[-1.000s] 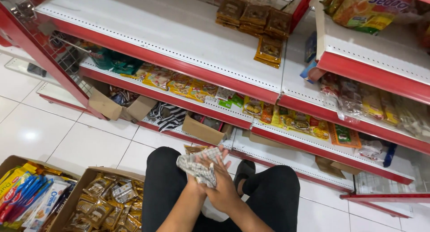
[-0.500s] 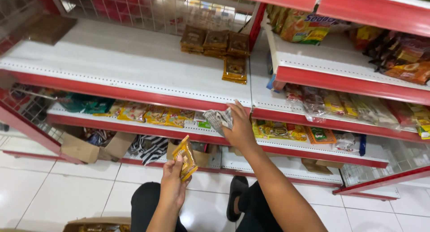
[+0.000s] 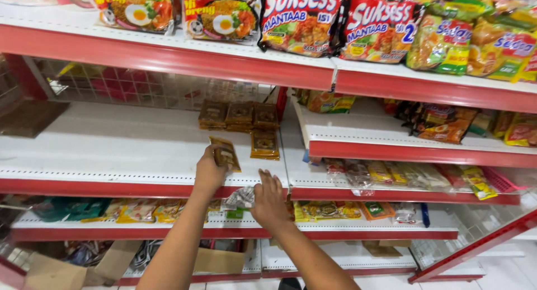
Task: Remove small items from a box and arrange them neatly on a grocery store shelf.
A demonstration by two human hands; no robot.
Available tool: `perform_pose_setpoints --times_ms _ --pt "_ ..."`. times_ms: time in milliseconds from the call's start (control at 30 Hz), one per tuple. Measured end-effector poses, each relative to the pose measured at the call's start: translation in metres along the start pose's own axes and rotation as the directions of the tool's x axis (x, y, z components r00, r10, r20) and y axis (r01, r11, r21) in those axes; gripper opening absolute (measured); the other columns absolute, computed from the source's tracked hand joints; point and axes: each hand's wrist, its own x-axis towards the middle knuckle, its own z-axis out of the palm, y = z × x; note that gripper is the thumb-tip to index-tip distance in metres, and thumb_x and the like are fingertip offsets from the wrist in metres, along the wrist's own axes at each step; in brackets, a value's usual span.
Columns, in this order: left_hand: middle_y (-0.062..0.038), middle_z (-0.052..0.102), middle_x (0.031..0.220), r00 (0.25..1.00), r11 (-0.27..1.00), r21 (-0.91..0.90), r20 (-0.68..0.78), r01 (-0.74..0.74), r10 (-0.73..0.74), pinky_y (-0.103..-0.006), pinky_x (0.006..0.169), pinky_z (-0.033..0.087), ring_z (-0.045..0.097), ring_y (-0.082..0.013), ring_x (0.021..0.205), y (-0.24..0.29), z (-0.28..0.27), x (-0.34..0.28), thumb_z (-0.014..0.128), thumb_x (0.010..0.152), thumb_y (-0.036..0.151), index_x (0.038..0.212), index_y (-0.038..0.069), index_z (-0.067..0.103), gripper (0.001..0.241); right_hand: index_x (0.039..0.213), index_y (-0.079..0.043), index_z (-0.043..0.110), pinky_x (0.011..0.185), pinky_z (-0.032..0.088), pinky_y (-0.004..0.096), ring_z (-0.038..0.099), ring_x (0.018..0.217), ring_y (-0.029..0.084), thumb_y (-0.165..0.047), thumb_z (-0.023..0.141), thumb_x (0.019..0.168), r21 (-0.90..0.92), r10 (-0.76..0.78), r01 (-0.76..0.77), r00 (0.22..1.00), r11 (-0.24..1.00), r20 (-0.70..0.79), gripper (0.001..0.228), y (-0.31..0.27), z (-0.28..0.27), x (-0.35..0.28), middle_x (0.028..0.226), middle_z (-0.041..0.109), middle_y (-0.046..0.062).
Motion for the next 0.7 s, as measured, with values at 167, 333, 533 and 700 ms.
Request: perform_pose_setpoints --times_ms 167,333,533,700 --pt "-0.014 0.065 0.131 1.000 0.875 0.483 0.029 -0.014 0.000 -0.0513 0.102 0.046 0.057 -0.0354 0.124 0.030 0.003 0.016 0.072 0.087 0.032 0.133 0.016 0.059 0.051 0.106 -0.001 0.049 0.125 0.009 0.058 0.021 0.153 0.045 -0.006 0.065 0.079 0.074 0.006 -0.006 1.000 0.997 0.007 0.032 -0.002 -0.005 -0.002 0.156 0.031 0.032" --pt "-0.013 0.058 0.142 0.988 0.746 0.658 -0.021 -0.101 0.152 -0.0543 0.105 0.034 0.051 -0.0325 0.129 0.015 0.012 0.012 0.060 0.091 0.034 0.126 0.024 0.069 0.037 0.106 -0.001 0.048 0.124 0.008 0.058 0.019 0.152 0.045 -0.013 0.076 0.079 0.125 0.030 -0.037 0.998 0.991 0.055 0.041 -0.004 -0.008 -0.001 0.157 0.029 0.032" --pt "-0.007 0.059 0.143 0.990 0.744 0.657 0.029 -0.121 0.136 -0.0543 0.113 0.031 0.050 -0.0265 0.135 0.026 0.009 0.007 0.055 0.095 0.033 0.131 0.025 0.067 0.038 0.109 -0.001 0.047 0.125 0.009 0.056 0.020 0.152 0.044 -0.020 0.083 0.077 0.125 0.056 -0.061 0.998 0.990 0.040 0.052 -0.006 -0.006 -0.003 0.157 0.030 0.031" --pt "-0.001 0.050 0.153 0.989 0.679 0.724 0.150 -0.120 0.015 -0.0592 0.115 0.028 0.043 -0.0233 0.143 0.046 0.003 0.003 0.051 0.095 0.037 0.141 0.028 0.057 0.047 0.105 -0.002 0.048 0.123 0.010 0.057 0.022 0.151 0.044 -0.019 0.083 0.075 0.150 0.067 -0.072 0.997 0.986 0.039 0.049 -0.007 -0.007 -0.002 0.156 0.032 0.031"
